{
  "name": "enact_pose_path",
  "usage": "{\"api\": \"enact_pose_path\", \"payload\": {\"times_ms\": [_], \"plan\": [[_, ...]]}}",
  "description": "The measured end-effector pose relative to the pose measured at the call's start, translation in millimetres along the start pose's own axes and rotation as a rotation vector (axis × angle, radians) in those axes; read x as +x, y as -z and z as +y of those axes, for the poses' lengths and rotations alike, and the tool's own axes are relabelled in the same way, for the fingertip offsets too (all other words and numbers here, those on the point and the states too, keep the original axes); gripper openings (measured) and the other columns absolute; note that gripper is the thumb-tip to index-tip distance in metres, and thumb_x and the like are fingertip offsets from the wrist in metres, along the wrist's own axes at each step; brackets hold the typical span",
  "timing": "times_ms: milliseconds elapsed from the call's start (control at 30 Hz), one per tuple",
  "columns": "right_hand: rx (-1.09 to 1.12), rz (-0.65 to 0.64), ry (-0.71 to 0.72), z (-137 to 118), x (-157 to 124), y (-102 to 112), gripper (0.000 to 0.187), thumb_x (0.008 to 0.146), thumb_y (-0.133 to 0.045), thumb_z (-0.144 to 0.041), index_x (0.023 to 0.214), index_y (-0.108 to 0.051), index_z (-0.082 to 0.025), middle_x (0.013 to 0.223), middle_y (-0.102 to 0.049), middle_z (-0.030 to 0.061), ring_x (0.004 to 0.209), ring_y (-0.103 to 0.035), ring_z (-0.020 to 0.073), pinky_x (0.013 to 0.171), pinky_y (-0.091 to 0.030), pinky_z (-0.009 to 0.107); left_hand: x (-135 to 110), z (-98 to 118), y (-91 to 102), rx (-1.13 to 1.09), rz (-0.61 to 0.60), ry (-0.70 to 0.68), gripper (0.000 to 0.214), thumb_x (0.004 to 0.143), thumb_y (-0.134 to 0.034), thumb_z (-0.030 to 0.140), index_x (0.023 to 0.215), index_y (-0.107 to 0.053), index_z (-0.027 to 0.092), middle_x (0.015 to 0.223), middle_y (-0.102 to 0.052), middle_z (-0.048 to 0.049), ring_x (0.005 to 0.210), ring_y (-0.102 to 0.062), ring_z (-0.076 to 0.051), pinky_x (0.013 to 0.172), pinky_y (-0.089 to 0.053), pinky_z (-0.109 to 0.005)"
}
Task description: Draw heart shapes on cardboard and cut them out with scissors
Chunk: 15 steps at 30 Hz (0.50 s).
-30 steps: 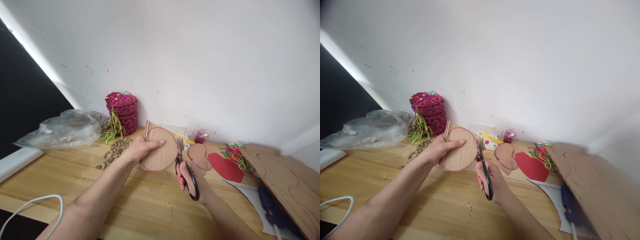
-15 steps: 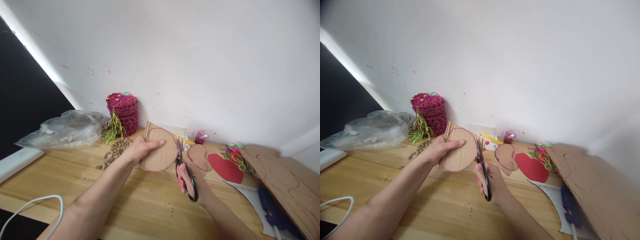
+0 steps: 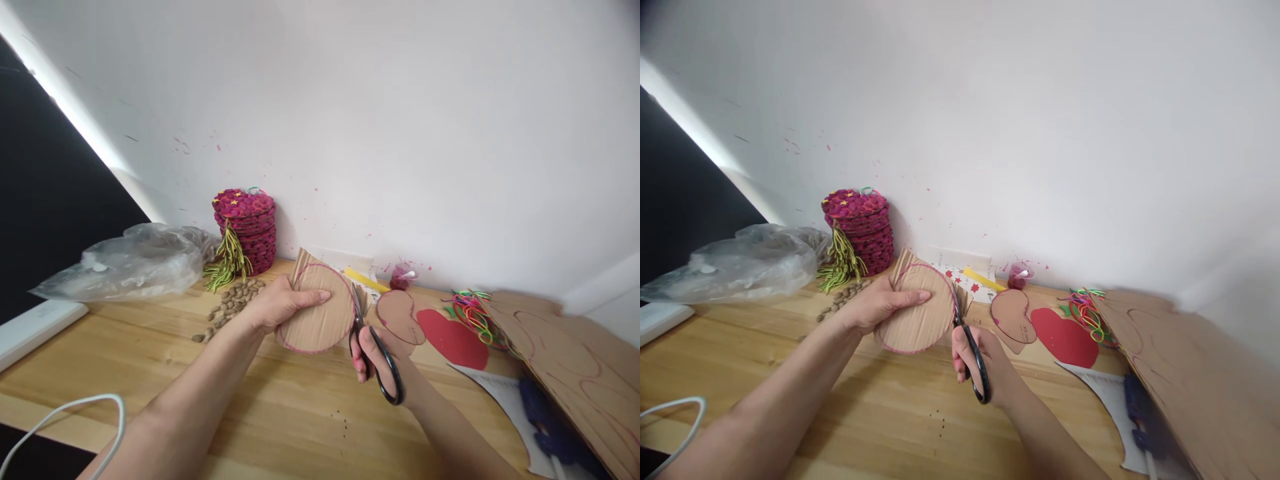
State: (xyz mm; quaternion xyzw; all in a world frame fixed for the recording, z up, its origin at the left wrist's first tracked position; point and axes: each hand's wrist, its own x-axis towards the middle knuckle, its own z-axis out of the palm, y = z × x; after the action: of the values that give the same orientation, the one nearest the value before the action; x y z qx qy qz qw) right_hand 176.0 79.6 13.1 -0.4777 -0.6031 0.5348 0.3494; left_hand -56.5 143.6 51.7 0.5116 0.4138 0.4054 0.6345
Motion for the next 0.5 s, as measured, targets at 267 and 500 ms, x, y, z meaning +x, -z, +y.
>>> {"api": "enact_pose_path", "payload": {"times_ms": [267, 500], "plan": [[-0.023, -0.015, 0.011, 0.3, -0.1, 3.9, 0.072, 0.085, -0.046, -0.091, 0.068, -0.051, -0.022, 0.060, -0.050, -0.0008, 0.050, -0.052, 0.0131, 0.052, -0.042, 0.030, -1.3, 0.5, 0.2, -0.024, -0.017, 0.016, 0.045, 0.068, -0.093, 0.041, 0.103, -0.079, 0.016, 0.102, -0.082, -0.0108, 0.089, -0.076, -0.026, 0.083, -0.060, -0.036], [-0.005, -0.045, 0.003, 0.4, 1.8, 6.8, 0.074, 0.085, -0.044, -0.092, 0.073, -0.054, -0.020, 0.063, -0.052, -0.0018, 0.048, -0.056, 0.0120, 0.050, -0.042, 0.027, -1.7, -0.8, 1.4, 0.037, -0.008, -0.028, 0.048, 0.070, -0.092, 0.044, 0.104, -0.078, 0.015, 0.107, -0.081, -0.0127, 0.096, -0.076, -0.029, 0.088, -0.060, -0.039]]}}
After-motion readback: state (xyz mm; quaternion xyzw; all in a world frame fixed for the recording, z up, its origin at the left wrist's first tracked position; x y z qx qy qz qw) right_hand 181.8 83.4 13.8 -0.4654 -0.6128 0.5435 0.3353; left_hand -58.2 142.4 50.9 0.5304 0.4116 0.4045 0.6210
